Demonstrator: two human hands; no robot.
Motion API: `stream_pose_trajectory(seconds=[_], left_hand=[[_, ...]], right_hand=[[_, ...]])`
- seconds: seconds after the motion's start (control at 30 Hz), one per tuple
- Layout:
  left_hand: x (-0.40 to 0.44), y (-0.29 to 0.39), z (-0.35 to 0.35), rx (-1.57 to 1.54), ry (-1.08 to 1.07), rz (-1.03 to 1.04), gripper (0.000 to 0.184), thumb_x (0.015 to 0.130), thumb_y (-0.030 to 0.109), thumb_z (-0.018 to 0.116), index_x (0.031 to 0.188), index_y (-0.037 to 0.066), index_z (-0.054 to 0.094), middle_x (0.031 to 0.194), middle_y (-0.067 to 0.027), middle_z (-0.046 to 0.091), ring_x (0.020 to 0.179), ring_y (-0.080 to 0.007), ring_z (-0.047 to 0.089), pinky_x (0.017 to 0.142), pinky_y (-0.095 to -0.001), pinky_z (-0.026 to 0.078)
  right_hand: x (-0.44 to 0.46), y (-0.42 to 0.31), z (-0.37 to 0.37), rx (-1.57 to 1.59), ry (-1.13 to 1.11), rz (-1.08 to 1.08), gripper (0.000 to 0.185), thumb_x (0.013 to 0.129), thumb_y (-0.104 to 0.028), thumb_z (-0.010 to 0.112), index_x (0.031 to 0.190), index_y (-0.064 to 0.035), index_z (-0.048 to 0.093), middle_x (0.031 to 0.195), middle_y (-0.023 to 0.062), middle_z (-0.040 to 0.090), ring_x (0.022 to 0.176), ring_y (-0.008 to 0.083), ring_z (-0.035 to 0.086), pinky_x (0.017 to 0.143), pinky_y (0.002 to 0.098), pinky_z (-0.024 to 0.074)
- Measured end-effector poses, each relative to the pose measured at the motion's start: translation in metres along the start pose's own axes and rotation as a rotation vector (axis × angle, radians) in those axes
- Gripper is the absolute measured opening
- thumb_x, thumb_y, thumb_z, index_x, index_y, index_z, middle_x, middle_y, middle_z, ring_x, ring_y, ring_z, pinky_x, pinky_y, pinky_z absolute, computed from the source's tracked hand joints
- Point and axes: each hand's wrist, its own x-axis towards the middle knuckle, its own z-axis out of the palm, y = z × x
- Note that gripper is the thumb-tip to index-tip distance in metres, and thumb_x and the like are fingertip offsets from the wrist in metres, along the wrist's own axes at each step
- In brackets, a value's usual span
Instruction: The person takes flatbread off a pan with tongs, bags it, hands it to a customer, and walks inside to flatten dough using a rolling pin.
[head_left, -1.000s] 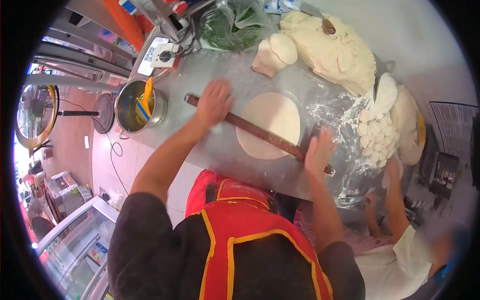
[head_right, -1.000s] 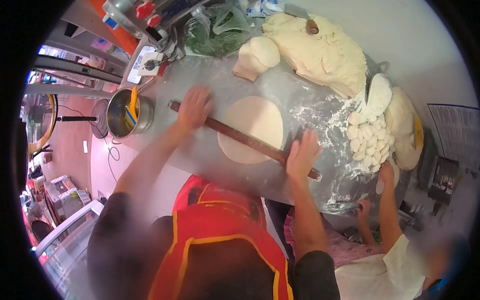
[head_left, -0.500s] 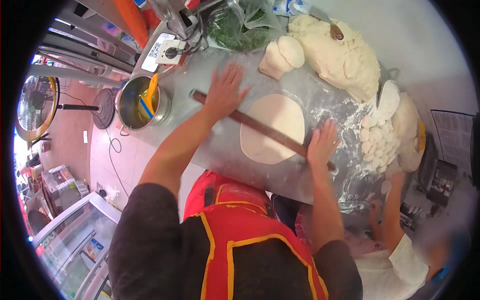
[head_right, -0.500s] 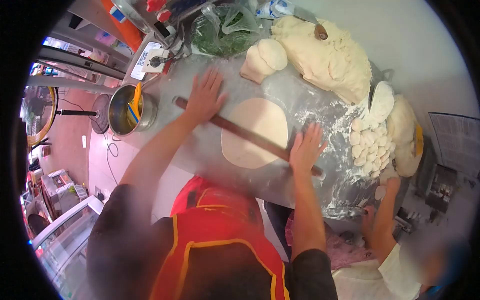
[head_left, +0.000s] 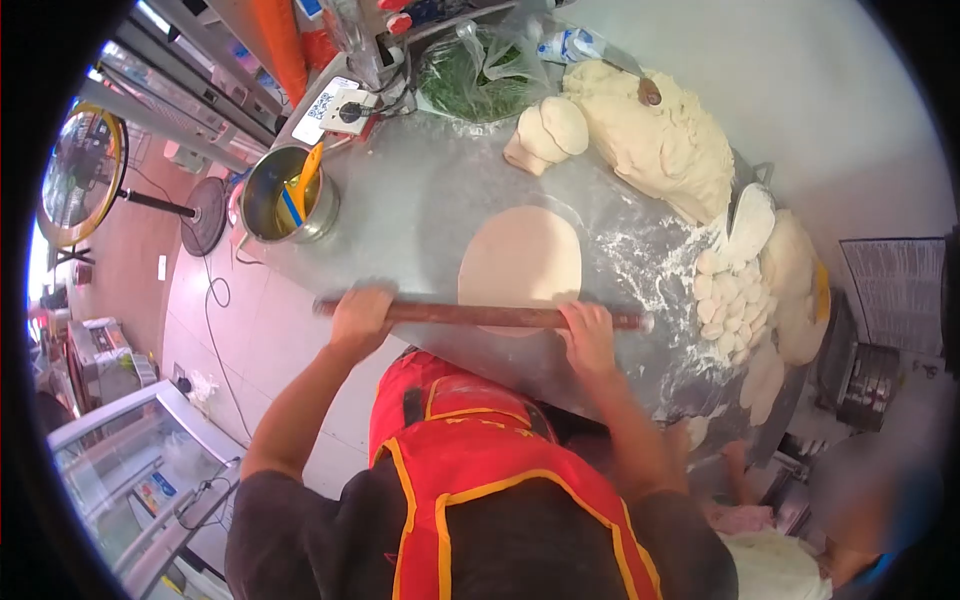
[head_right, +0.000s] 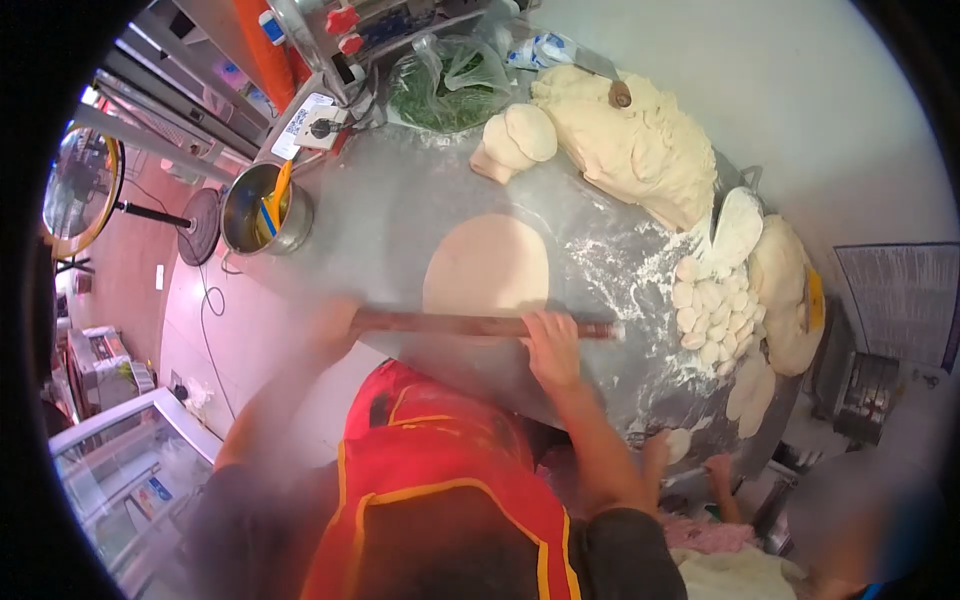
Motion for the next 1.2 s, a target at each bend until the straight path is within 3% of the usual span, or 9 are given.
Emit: stream_pose_trajectory(seconds=[0.1,0.17,0.3,0.53,0.6,0.7,0.87,0.97,1.2], left_hand=[[-0.075,0.047,-0.018,-0.005,-0.200,-0.417,0.019,0.073,0.018,0.071,0.087,0.012,0.060,0.074,-0.0088,0.060,0.071,-0.0312,0.062,0.063,-0.0437,0.048],[-0.113,0.076,-0.008,-0.153,-0.304,-0.717,0.021,0.072,0.023,0.072,0.084,0.009,0.061,0.074,-0.0129,0.064,0.073,-0.0337,0.064,0.065,-0.0451,0.049],[-0.106,0.091,-0.010,-0.421,-0.438,-0.904,0.036,0.079,0.039,0.071,0.091,0.006,0.063,0.076,-0.0170,0.066,0.074,-0.0379,0.064,0.067,-0.0456,0.050],[-0.096,0.033,-0.033,-0.372,-0.409,-0.905,0.041,0.077,0.042,0.075,0.090,0.004,0.065,0.076,-0.0156,0.067,0.072,-0.0338,0.066,0.065,-0.0422,0.050],[-0.098,0.047,-0.025,-0.434,-0.499,-0.857,0.043,0.077,0.046,0.073,0.088,0.005,0.065,0.076,-0.0159,0.067,0.073,-0.0351,0.065,0.066,-0.0432,0.050],[-0.111,0.074,-0.009,-0.468,-0.581,-0.800,0.045,0.076,0.049,0.071,0.085,0.005,0.063,0.076,-0.0172,0.066,0.075,-0.0377,0.064,0.067,-0.0452,0.050],[-0.109,0.080,-0.010,-0.551,-0.630,-0.841,0.047,0.075,0.048,0.073,0.084,0.003,0.064,0.074,-0.0183,0.065,0.072,-0.0375,0.064,0.066,-0.0447,0.049],[-0.101,0.090,-0.008,-0.547,-0.707,-0.869,0.049,0.075,0.049,0.073,0.087,0.002,0.066,0.077,-0.0187,0.066,0.074,-0.0363,0.065,0.067,-0.0440,0.049],[-0.087,0.152,0.017,-0.546,-0.680,-0.717,0.048,0.075,0.048,0.071,0.098,0.006,0.066,0.084,-0.0173,0.068,0.078,-0.0368,0.065,0.068,-0.0450,0.050]], right_hand=[[0.043,-0.006,-0.021,-0.080,-0.091,-0.319,0.053,0.077,-0.019,0.070,0.126,-0.0078,0.053,0.122,0.0111,0.056,0.121,0.0312,0.047,0.108,0.0511,0.0303],[0.062,-0.008,-0.015,-0.105,-0.024,-0.381,0.050,0.081,-0.024,0.066,0.127,-0.0068,0.053,0.127,0.0115,0.054,0.124,0.0298,0.046,0.107,0.0531,0.0301],[0.117,-0.016,0.042,-0.054,0.031,-0.339,0.057,0.087,-0.029,0.059,0.136,-0.0049,0.044,0.141,0.0129,0.045,0.133,0.0298,0.039,0.113,0.0526,0.0218],[0.238,-0.083,0.061,-0.024,0.110,-0.445,0.056,0.087,-0.026,0.055,0.137,-0.0027,0.044,0.144,0.0156,0.043,0.136,0.0313,0.036,0.113,0.0512,0.0218],[0.186,-0.046,0.048,-0.246,-0.068,-0.443,0.058,0.084,-0.024,0.058,0.137,-0.0034,0.044,0.144,0.0169,0.042,0.137,0.0330,0.035,0.112,0.0525,0.0228],[0.091,-0.009,0.012,-0.008,-0.174,-0.180,0.064,0.082,-0.023,0.061,0.141,-0.0046,0.041,0.147,0.0166,0.040,0.140,0.0337,0.031,0.111,0.0570,0.0221],[0.150,-0.020,0.020,-0.324,-0.173,-0.392,0.053,0.092,-0.026,0.053,0.139,-0.0048,0.043,0.146,0.0162,0.040,0.138,0.0306,0.033,0.114,0.0540,0.0184],[0.145,-0.025,0.032,-0.081,-0.036,-0.342,0.050,0.092,-0.026,0.052,0.137,-0.0044,0.046,0.145,0.0160,0.041,0.138,0.0300,0.033,0.113,0.0540,0.0201],[0.003,0.030,-0.022,-0.098,-0.196,-0.148,0.059,0.089,-0.023,0.056,0.142,-0.0050,0.039,0.150,0.0143,0.034,0.139,0.0325,0.031,0.113,0.0564,0.0199]])
